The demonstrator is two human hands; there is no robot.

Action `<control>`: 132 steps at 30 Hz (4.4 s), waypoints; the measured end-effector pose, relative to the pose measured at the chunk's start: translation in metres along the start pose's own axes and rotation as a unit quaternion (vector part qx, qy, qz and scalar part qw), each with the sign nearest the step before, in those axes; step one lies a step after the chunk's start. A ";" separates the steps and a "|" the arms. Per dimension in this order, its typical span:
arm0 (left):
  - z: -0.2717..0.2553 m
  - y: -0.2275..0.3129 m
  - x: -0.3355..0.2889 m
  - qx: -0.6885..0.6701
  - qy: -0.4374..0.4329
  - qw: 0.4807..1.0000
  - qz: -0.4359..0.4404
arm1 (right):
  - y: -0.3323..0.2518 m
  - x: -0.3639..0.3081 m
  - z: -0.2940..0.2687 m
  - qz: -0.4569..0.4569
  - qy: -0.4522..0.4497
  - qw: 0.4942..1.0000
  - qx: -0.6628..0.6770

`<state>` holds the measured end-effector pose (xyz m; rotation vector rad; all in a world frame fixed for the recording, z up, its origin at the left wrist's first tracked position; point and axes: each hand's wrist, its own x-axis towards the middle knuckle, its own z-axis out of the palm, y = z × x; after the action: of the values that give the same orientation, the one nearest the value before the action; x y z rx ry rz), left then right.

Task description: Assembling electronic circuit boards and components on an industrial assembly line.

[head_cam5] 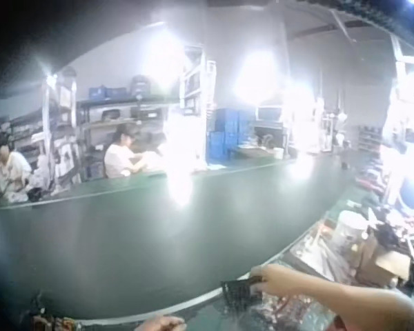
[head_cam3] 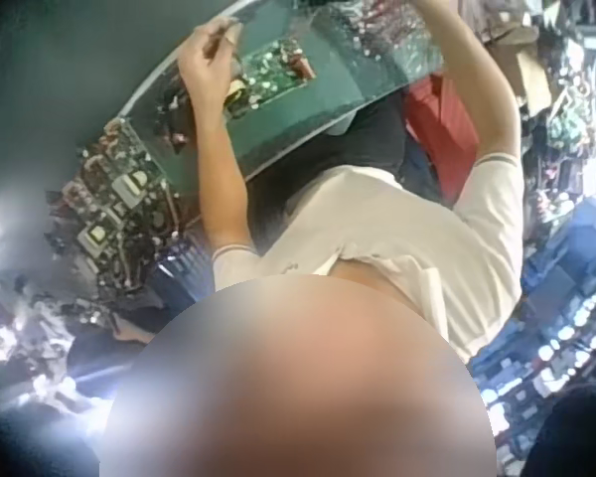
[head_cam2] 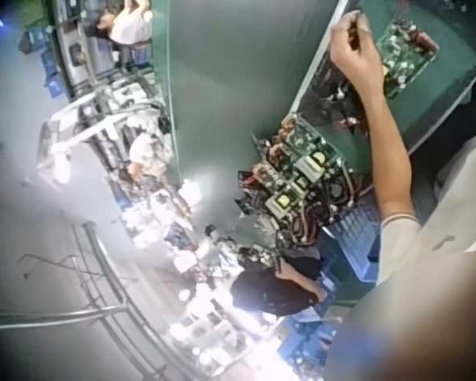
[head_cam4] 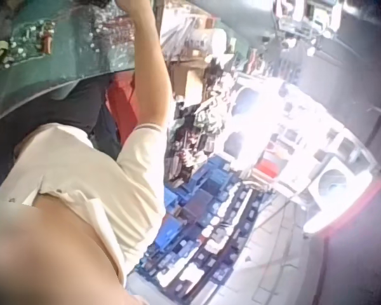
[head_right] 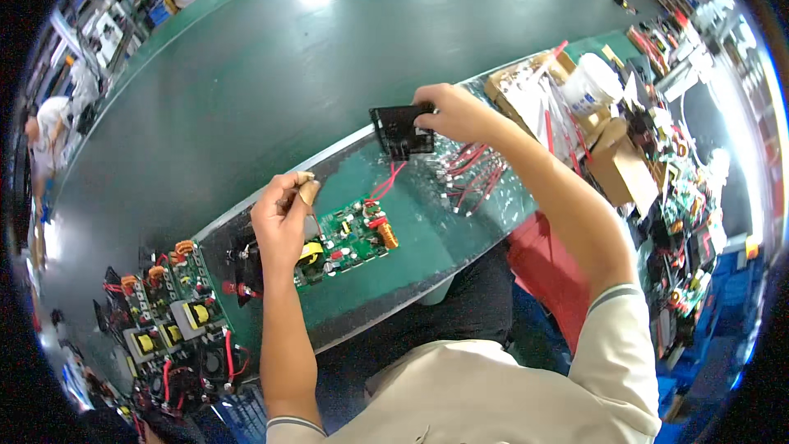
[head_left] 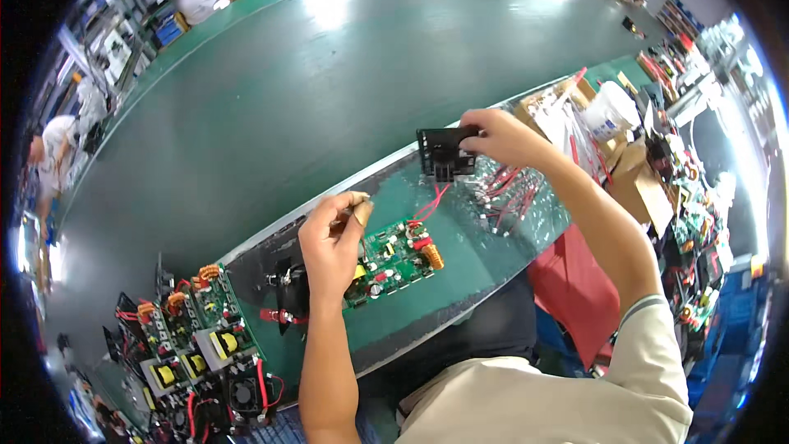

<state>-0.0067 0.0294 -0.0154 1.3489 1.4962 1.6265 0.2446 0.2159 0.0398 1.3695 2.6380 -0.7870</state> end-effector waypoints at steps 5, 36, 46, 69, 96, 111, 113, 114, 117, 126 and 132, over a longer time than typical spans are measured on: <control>-0.006 0.001 0.000 -0.056 -0.019 0.997 -0.044 | -0.059 -0.036 -0.015 -0.092 0.122 0.987 0.048; 0.044 0.019 -0.018 0.227 -0.110 0.941 0.225 | -0.012 -0.120 0.142 0.025 0.136 0.340 0.930; 0.048 0.016 -0.022 0.246 -0.189 0.935 0.174 | -0.009 -0.134 0.137 0.103 0.297 0.913 0.261; 0.034 0.014 -0.037 0.194 -0.172 0.932 0.253 | -0.083 -0.109 0.100 -0.050 0.219 0.955 0.193; 0.051 0.015 -0.036 0.334 -0.157 0.911 0.184 | -0.051 -0.092 0.181 0.087 0.242 0.830 0.495; 0.046 0.016 -0.035 0.248 -0.125 0.951 0.136 | -0.050 -0.107 0.092 -0.032 0.461 0.882 0.087; 0.043 0.014 -0.032 0.230 -0.121 0.956 0.133 | -0.047 -0.107 0.075 -0.027 0.429 0.903 0.024; 0.041 0.012 -0.033 0.224 -0.116 0.959 0.131 | -0.045 -0.108 0.074 -0.030 0.425 0.904 0.017; 0.041 0.014 -0.030 0.124 -0.061 0.986 0.093 | -0.032 -0.108 0.084 -0.026 0.390 0.919 0.043; 0.045 0.007 -0.033 0.166 -0.104 0.971 0.138 | -0.019 -0.120 0.135 -0.029 0.386 0.907 0.167; 0.045 0.004 -0.033 0.194 -0.123 0.962 0.145 | -0.063 -0.102 0.141 0.042 0.241 0.818 0.521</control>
<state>0.0469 0.0170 -0.0276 1.9867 1.5726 1.3000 0.2322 0.0440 -0.0279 2.0727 2.4106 -2.3699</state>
